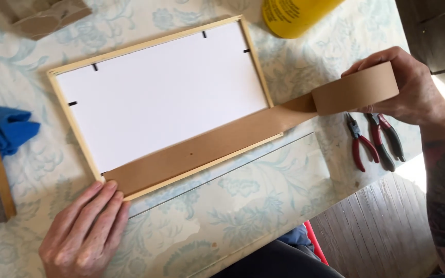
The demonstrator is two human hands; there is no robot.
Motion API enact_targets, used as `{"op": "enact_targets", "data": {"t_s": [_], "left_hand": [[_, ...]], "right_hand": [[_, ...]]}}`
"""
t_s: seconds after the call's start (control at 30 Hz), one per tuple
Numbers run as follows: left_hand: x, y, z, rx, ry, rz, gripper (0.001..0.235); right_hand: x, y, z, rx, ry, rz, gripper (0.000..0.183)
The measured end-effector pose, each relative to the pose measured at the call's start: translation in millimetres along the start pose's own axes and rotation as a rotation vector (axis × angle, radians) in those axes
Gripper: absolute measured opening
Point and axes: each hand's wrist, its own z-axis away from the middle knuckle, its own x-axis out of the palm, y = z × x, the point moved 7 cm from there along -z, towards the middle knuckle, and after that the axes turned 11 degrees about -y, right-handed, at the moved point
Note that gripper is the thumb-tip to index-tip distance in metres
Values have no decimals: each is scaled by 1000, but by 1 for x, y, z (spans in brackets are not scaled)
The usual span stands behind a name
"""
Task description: Assemble a wooden picture frame using a staple gun, adhesive tape, and a utility knife.
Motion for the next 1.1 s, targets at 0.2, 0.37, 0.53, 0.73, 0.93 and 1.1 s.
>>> {"op": "enact_targets", "data": {"t_s": [0.2,0.37,0.53,0.73,0.93,1.1], "left_hand": [[6,-1,4,-25,-46,-34,7],[7,1,5,-91,-89,-57,9],[7,1,8,-87,-64,-59,8],[5,1,9,-128,-81,-68,8],[5,1,9,-125,-49,-71,6],[3,3,8,-144,-55,-69,6]], "right_hand": [[-2,13,0,112,-18,-46,61],[-2,10,-1,89,-41,-39,61],[-4,1,-2,92,-55,26,59],[-4,-1,-1,178,-65,106,62],[-8,-8,-3,228,-86,159,64],[3,-62,1,-88,-146,774,106]]}}
